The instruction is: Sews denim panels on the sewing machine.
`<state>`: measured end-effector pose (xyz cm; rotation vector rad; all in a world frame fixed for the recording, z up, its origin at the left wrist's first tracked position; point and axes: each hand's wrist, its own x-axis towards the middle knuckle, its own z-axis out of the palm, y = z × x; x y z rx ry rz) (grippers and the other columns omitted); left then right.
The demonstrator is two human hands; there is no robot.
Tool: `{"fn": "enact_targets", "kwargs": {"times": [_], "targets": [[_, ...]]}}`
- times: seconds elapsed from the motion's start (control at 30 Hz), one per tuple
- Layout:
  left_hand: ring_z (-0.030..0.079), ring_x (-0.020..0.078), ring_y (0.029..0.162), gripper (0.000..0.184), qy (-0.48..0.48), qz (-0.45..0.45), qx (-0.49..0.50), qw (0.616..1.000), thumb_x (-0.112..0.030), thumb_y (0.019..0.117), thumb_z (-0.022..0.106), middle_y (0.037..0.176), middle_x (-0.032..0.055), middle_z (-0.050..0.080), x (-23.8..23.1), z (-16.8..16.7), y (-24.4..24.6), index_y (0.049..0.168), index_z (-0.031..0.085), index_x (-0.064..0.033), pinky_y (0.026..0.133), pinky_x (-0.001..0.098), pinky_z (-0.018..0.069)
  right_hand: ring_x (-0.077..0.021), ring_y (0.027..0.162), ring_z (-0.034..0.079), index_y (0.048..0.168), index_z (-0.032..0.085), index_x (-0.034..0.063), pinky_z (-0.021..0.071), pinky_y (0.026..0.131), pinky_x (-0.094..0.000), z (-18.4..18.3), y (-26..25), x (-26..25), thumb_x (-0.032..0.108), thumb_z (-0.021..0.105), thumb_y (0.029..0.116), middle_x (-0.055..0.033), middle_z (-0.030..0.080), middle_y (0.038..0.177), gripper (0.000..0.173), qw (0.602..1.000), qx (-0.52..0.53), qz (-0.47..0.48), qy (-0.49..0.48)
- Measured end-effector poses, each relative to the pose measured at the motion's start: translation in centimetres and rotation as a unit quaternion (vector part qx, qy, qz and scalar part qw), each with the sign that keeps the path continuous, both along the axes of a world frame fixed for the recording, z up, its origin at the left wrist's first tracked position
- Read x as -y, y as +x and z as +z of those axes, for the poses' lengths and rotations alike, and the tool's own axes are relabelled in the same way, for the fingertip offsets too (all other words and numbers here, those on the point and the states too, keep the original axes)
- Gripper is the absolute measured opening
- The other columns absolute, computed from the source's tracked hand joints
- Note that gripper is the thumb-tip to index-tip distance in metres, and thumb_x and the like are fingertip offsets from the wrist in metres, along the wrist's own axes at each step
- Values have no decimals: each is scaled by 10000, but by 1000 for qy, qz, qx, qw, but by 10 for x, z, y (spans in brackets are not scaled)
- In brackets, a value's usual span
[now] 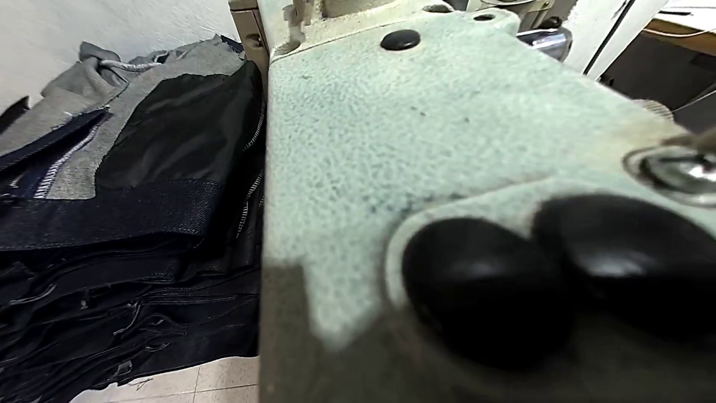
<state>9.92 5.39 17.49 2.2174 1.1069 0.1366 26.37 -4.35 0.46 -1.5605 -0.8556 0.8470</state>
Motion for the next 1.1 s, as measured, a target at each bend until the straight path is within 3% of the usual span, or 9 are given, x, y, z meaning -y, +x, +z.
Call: {"fn": "enact_targets", "kwargs": {"times": [0.17, 0.27, 0.33, 0.43, 0.53, 0.63, 0.77, 1.03, 1.1], "targets": [[580, 281, 1237, 253, -7, -10, -47, 999, -18, 1004, 567, 1294, 258, 632, -11, -55, -22, 1212, 642, 106, 1064, 317, 431, 84, 743, 624, 936, 710, 208, 519, 691, -144, -4, -4, 5, 272, 636, 950, 151, 678, 774, 99, 999, 36, -13, 1], [640, 417, 1143, 273, 25, -62, 90, 994, -77, 985, 553, 1133, 302, 692, -25, -137, -51, 1101, 693, 126, 1049, 502, 447, 105, 723, 608, 874, 683, 218, 508, 678, -129, -3, -6, 6, 298, 632, 932, 173, 657, 742, 112, 998, 65, -19, -3], [643, 407, 1150, 244, 1, -62, 84, 995, -51, 976, 562, 1124, 295, 697, -27, -131, -52, 1079, 702, 121, 1055, 497, 449, 100, 739, 615, 876, 688, 214, 515, 688, -139, -4, -5, 6, 308, 624, 941, 169, 660, 752, 131, 997, 79, -12, 0], [584, 280, 1237, 285, -83, 9, -50, 995, -50, 1025, 524, 1257, 264, 661, -12, -91, -43, 1192, 658, 138, 1096, 293, 389, 89, 787, 626, 950, 716, 169, 522, 726, -151, 3, -6, 7, 277, 603, 949, 137, 683, 808, 156, 996, 86, -6, 2], [681, 276, 1067, 236, 31, 16, 41, 999, -55, 912, 633, 1070, 258, 720, -19, -135, -53, 1039, 712, 128, 991, 328, 483, 105, 738, 525, 971, 681, -10, 434, 724, -103, 32, -19, 19, 121, 546, 1023, 43, 611, 784, 195, 997, 73, 22, 30], [562, 351, 1274, 310, -28, 6, -28, 999, -53, 970, 610, 1274, 305, 638, -24, -128, -50, 1204, 646, 148, 1136, 384, 363, 145, 685, 511, 868, 671, 99, 420, 660, -79, -1, -7, 17, 239, 572, 1018, 119, 571, 711, 227, 994, 100, 30, 42], [639, 431, 1189, 313, 99, -43, 74, 991, -98, 927, 645, 1166, 307, 693, -19, -147, -59, 1134, 697, 129, 1074, 507, 452, 109, 681, 527, 886, 691, 130, 433, 652, -126, -14, 1, 12, 321, 589, 1002, 114, 581, 709, 246, 990, 141, 30, 4], [630, 365, 1209, 354, 44, -13, 23, 999, -115, 946, 622, 1198, 310, 675, -16, -134, -58, 1182, 667, 145, 1080, 449, 445, -73, 720, 623, 927, 722, 106, 508, 671, -324, -15, 16, 14, 403, 574, 974, 8, 651, 753, 335, 958, 283, 23, 44], [608, 361, 1233, 377, 10, -22, 7, 1000, -116, 954, 644, 1237, 309, 655, -28, -131, -62, 1224, 640, 147, 1096, 459, 434, -60, 742, 636, 921, 707, 119, 528, 673, -289, -9, 24, 11, 407, 649, 914, 25, 659, 792, 294, 946, 313, 27, 78]]}}
